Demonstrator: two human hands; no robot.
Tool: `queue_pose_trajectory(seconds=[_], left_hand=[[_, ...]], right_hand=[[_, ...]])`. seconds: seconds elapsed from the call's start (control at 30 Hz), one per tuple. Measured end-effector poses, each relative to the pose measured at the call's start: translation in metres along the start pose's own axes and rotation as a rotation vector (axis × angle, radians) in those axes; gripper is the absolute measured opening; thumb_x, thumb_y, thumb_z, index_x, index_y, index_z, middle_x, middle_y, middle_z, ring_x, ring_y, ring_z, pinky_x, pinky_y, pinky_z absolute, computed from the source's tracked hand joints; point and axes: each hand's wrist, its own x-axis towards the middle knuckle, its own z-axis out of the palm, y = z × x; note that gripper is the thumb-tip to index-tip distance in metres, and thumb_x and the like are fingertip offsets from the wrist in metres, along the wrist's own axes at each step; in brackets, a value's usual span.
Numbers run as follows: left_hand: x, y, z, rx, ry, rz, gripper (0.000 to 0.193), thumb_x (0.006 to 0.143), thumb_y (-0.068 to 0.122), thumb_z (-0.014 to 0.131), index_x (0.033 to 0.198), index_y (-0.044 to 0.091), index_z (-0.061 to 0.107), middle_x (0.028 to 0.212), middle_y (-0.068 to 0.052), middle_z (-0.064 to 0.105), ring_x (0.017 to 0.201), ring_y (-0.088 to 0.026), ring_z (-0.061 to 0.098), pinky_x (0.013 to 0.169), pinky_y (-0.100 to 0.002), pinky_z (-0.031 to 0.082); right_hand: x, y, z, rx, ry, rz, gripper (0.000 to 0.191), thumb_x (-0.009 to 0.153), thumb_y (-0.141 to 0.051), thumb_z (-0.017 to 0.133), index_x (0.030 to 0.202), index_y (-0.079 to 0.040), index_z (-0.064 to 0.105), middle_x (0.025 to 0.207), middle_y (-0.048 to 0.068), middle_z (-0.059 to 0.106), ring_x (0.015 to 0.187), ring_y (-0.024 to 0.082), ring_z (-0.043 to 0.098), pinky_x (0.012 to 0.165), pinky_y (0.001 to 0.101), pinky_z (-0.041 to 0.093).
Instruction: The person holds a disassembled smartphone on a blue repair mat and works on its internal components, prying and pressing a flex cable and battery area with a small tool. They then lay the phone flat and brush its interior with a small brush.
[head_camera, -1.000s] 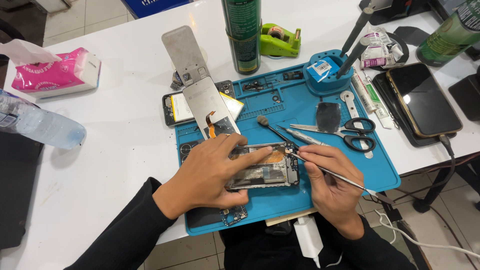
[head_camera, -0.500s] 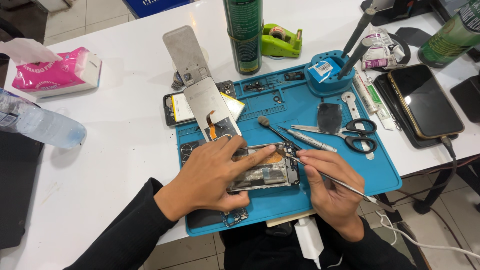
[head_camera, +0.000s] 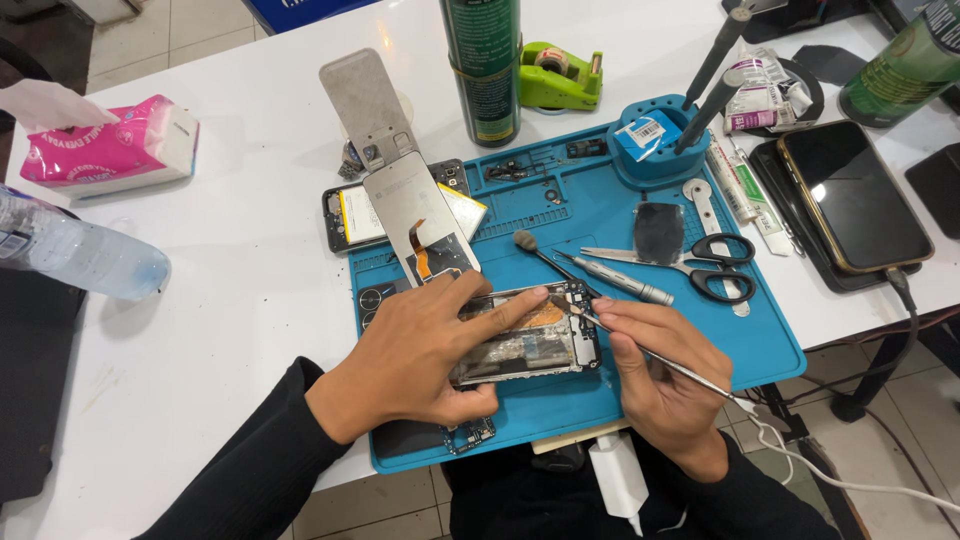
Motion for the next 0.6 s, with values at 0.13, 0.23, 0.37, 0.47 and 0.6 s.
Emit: queue_pose_trajectory(seconds=[0.13,0.23,0.37,0.47,0.6], left_hand=[[0.0006,0.0004,0.0013,-0.027,0.005,0.001,0.094,0.066,0.04,0.072,0.155,0.024,0.048,0.098,-0.011,0.057,0.079,-0.026,0.058,0.061,-0.038,0.051],[0.0011,-0.0017,0.0031,-0.055,-0.005,-0.01,0.092,0.067,0.042,0.072,0.154,0.024,0.049,0.099,-0.01,0.058,0.079,-0.026,0.059,0.061,-0.038,0.052],[0.0012,-0.0056,0.0037,-0.076,-0.015,-0.017,0.092,0.067,0.042,0.072,0.154,0.025,0.049,0.101,-0.01,0.058,0.081,-0.025,0.061,0.061,-0.037,0.052],[0.0005,-0.0051,0.0033,-0.049,-0.006,-0.022,0.093,0.065,0.041,0.073,0.153,0.025,0.05,0.1,-0.01,0.058,0.081,-0.026,0.06,0.061,-0.038,0.052],[0.0013,-0.0028,0.0028,0.001,0.018,-0.013,0.093,0.065,0.042,0.076,0.153,0.024,0.049,0.098,-0.01,0.057,0.079,-0.026,0.06,0.061,-0.039,0.052]], right_hand=[[0.001,0.0013,-0.0004,-0.023,-0.006,-0.026,0.012,0.097,-0.004,0.07,0.107,0.002,0.072,0.109,0.018,0.075,0.102,0.024,0.076,0.085,0.0296,0.064],[-0.0007,0.0038,-0.0013,-0.044,0.008,-0.031,0.014,0.097,-0.006,0.069,0.108,0.003,0.072,0.109,0.019,0.074,0.102,0.025,0.076,0.085,0.0298,0.064],[-0.0036,0.0084,-0.0019,-0.025,0.057,0.026,0.012,0.1,-0.005,0.065,0.107,0.003,0.07,0.106,0.019,0.075,0.096,0.023,0.077,0.073,0.0254,0.061],[-0.0051,0.0094,-0.0005,0.0,0.055,0.018,0.01,0.102,-0.005,0.063,0.106,0.002,0.069,0.106,0.019,0.075,0.099,0.023,0.077,0.075,0.0266,0.062],[-0.0048,0.0071,0.0013,0.032,0.021,0.0,0.01,0.103,-0.005,0.064,0.109,0.003,0.068,0.111,0.019,0.073,0.107,0.025,0.076,0.089,0.0322,0.065]])
